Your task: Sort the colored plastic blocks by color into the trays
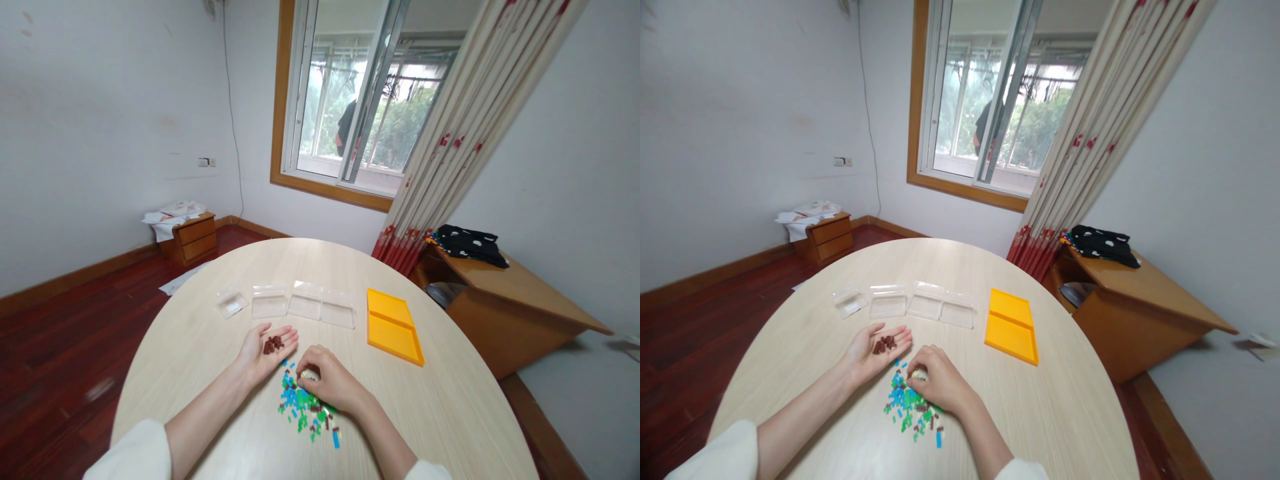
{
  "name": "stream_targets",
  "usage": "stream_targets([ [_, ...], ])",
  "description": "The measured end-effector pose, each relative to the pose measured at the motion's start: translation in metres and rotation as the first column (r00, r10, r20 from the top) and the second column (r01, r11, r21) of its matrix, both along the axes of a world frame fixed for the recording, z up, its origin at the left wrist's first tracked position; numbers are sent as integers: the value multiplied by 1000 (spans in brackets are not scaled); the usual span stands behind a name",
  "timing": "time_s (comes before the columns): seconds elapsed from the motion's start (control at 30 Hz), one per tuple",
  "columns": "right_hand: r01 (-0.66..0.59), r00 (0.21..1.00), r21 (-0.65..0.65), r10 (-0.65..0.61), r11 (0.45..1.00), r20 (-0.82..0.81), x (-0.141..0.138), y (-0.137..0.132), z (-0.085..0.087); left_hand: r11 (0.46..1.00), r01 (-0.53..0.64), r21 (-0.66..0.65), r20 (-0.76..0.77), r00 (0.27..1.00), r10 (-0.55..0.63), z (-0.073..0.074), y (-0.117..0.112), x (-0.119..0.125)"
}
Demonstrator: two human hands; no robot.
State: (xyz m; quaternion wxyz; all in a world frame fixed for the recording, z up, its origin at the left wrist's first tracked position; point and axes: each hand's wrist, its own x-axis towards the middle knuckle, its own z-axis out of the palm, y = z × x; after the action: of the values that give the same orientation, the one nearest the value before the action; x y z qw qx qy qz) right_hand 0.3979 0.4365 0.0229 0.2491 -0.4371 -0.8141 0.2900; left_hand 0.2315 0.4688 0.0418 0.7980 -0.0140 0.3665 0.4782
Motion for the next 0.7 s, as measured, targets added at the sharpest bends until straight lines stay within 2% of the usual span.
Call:
stream_targets([
  [0.13, 33, 996, -70, -39, 997, -85, 0, 1, -3, 1000, 25, 2, -17, 1000, -25, -1, 0, 1],
  [0.27, 121, 942, -157, -164, 980, -294, -2, 4, -3, 998, 70, -5, -24, 997, -70, -3, 0, 1],
  [0.4, 283, 868, -67, -286, 957, -405, -3, 7, 1, 988, 155, -13, 8, 988, -155, -12, -1, 4],
  [0.57, 276, 871, 34, -235, 961, -432, 0, 8, 3, 965, 263, -1, 98, 960, -261, -17, -4, 7],
  [0.7, 360, 849, 89, -287, 929, -444, 4, 10, 0, 987, 152, -45, 61, 987, -149, -13, -3, 6],
])
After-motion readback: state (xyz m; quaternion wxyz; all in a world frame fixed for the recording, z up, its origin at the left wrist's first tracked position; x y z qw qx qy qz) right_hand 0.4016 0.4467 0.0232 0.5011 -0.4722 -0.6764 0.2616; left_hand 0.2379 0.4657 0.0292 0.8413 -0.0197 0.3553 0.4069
